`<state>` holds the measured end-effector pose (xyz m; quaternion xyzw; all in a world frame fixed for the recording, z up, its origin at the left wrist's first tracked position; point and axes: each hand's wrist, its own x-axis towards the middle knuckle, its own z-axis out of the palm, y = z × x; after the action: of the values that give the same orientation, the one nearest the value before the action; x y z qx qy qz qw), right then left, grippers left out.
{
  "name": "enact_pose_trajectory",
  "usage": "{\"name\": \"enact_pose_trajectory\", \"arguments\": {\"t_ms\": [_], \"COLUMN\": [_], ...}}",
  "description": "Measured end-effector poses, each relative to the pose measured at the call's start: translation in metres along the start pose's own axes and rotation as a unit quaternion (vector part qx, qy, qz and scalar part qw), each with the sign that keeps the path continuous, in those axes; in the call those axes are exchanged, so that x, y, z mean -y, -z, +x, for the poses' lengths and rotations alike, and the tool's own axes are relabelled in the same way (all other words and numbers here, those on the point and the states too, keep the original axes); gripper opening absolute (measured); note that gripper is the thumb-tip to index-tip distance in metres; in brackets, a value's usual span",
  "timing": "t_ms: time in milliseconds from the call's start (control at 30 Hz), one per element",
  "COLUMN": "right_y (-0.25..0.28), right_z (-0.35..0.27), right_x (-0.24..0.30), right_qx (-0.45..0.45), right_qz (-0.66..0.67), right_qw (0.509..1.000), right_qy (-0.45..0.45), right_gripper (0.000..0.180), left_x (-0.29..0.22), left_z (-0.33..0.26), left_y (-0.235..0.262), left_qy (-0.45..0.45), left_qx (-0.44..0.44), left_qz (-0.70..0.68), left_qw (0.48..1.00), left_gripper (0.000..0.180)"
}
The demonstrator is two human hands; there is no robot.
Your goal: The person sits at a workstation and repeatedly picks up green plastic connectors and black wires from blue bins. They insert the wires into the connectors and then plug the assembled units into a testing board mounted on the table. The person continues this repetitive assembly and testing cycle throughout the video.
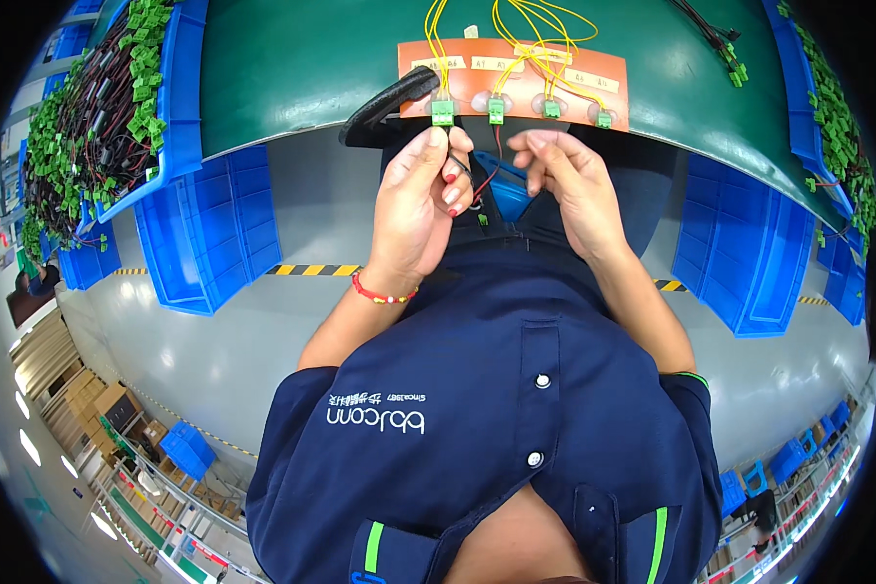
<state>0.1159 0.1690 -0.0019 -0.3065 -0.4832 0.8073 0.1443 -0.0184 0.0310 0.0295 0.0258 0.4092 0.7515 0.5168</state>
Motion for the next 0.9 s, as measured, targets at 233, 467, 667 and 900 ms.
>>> {"name": "enact_pose_trajectory", "arguments": {"t_ms": [233,467,667,900], "right_y": [0.014,0.021,0.042,0.043], "right_z": [-0.023,-0.028,-0.028,-0.033], "right_x": [-0.026,-0.034,-0.033,-0.007], "right_qx": [0.059,0.076,0.013,-0.077], "right_qz": [-0.025,0.008,0.218,0.114], "right_qw": [0.996,0.985,0.970,0.990], "right_qy": [-0.060,-0.152,-0.110,0.042], "right_gripper": [0.029,0.042,0.039,0.033], "left_x": [-0.002,0.047,0.040,0.024], "left_z": [0.011,0.010,-0.003,-0.004], "left_y": [0.044,0.028,0.020,0.032], "left_qy": [-0.007,0.024,0.109,0.160], "left_qx": [0.070,0.129,0.176,0.178], "left_qz": [0.516,0.251,0.224,0.287], "left_qw": [0.854,0.959,0.952,0.928], "left_gripper": [0.050,0.020,0.016,0.018]}}
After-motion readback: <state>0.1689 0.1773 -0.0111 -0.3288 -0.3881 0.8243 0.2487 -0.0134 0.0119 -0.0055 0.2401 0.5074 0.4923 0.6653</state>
